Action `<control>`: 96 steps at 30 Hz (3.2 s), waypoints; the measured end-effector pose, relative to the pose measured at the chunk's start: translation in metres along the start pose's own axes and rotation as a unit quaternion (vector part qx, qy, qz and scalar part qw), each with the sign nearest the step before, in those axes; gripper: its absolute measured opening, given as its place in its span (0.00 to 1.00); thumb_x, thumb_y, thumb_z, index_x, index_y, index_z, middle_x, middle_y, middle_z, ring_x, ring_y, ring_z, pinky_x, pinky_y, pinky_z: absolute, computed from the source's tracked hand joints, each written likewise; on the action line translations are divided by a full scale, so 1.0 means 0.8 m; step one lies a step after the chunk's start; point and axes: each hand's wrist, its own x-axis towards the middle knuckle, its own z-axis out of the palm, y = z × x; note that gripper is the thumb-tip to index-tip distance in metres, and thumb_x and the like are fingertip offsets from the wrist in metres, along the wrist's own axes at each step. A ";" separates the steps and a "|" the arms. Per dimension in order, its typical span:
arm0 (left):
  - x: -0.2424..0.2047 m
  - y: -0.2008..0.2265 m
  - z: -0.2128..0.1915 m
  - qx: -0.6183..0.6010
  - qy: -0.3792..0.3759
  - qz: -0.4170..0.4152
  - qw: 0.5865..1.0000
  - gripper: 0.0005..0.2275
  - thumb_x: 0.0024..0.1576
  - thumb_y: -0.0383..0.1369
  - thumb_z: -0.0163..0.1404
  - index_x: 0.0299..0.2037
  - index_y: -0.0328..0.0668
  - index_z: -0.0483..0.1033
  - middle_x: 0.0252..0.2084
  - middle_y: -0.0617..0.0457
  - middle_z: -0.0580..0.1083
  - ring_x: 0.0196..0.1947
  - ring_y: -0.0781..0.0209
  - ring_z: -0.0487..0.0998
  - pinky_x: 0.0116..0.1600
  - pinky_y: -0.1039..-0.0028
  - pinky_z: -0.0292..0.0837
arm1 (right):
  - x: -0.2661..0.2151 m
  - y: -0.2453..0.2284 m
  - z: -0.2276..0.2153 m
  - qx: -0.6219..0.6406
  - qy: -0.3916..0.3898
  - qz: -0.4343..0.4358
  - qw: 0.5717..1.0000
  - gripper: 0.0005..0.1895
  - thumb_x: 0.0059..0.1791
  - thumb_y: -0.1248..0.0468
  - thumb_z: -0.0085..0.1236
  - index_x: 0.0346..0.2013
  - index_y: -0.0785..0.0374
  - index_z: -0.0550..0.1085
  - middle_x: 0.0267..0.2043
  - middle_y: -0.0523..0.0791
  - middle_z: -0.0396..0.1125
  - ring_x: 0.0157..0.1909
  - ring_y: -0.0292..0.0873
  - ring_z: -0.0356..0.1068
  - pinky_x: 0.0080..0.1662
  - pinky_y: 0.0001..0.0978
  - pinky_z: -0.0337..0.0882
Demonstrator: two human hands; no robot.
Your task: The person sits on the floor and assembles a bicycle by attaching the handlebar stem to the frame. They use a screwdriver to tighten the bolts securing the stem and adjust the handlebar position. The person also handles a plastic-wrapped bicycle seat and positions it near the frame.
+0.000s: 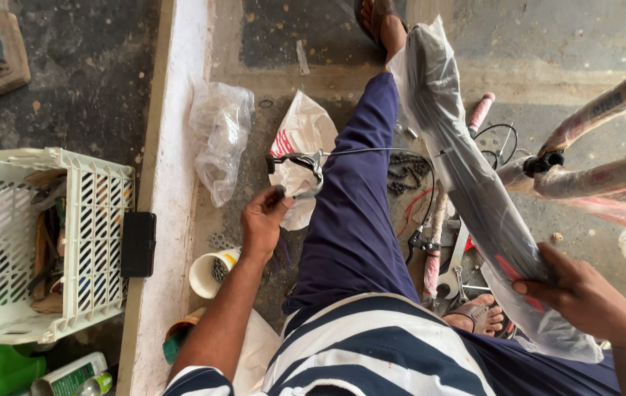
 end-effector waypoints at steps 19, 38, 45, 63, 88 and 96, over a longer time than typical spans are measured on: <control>0.140 0.157 0.150 -0.170 -0.196 0.098 0.961 0.18 0.67 0.47 0.47 0.56 0.42 0.68 0.31 0.57 0.69 0.24 0.74 0.68 0.25 0.82 0.65 | 0.016 0.214 -0.037 -0.014 -0.006 -0.017 1.000 0.33 0.42 0.56 0.66 0.61 0.60 0.72 0.42 0.54 0.79 0.41 0.50 0.82 0.50 0.44 0.76; 0.153 0.139 0.200 0.452 -0.166 0.328 0.812 0.34 0.62 0.62 0.34 0.71 0.47 0.65 0.59 0.45 0.71 0.58 0.49 0.69 0.62 0.58 0.70 | 0.024 0.010 -0.039 -0.389 -0.081 -0.044 0.917 0.32 0.50 0.38 0.49 0.66 0.43 0.66 0.29 0.46 0.73 0.29 0.43 0.74 0.38 0.43 0.74; 0.136 -0.025 0.151 0.094 -0.086 0.191 0.973 0.45 0.63 0.56 0.46 0.76 0.32 0.34 0.73 0.32 0.52 0.71 0.38 0.58 0.71 0.56 0.57 | 0.052 0.006 0.005 -0.308 -0.113 -0.010 0.945 0.39 0.46 0.39 0.53 0.71 0.41 0.59 0.31 0.46 0.77 0.32 0.49 0.79 0.42 0.45 0.79; 0.149 -0.223 0.098 0.065 0.002 -0.217 0.974 0.14 0.52 0.33 0.58 0.45 0.31 0.82 0.41 0.45 0.83 0.38 0.56 0.82 0.43 0.68 0.77 | 0.067 0.062 -0.008 -0.247 -0.022 -0.002 0.969 0.45 0.43 0.39 0.64 0.69 0.54 0.65 0.39 0.56 0.79 0.40 0.54 0.79 0.48 0.49 0.77; 0.174 0.035 0.217 0.038 0.223 0.253 0.940 0.13 0.67 0.46 0.48 0.49 0.50 0.78 0.77 0.26 0.39 0.77 0.31 0.44 0.72 0.47 0.56 | 0.027 0.120 -0.003 -0.110 0.014 0.026 0.993 0.36 0.41 0.48 0.72 0.61 0.54 0.73 0.38 0.50 0.79 0.42 0.48 0.80 0.49 0.42 0.77; 0.199 0.023 0.258 -0.467 -0.045 -0.021 0.883 0.14 0.69 0.43 0.44 0.50 0.39 0.66 0.56 0.39 0.73 0.56 0.48 0.74 0.54 0.61 0.74 | 0.042 0.228 0.008 0.079 0.062 -0.060 0.993 0.34 0.39 0.64 0.74 0.59 0.65 0.75 0.43 0.55 0.78 0.45 0.52 0.80 0.52 0.43 0.77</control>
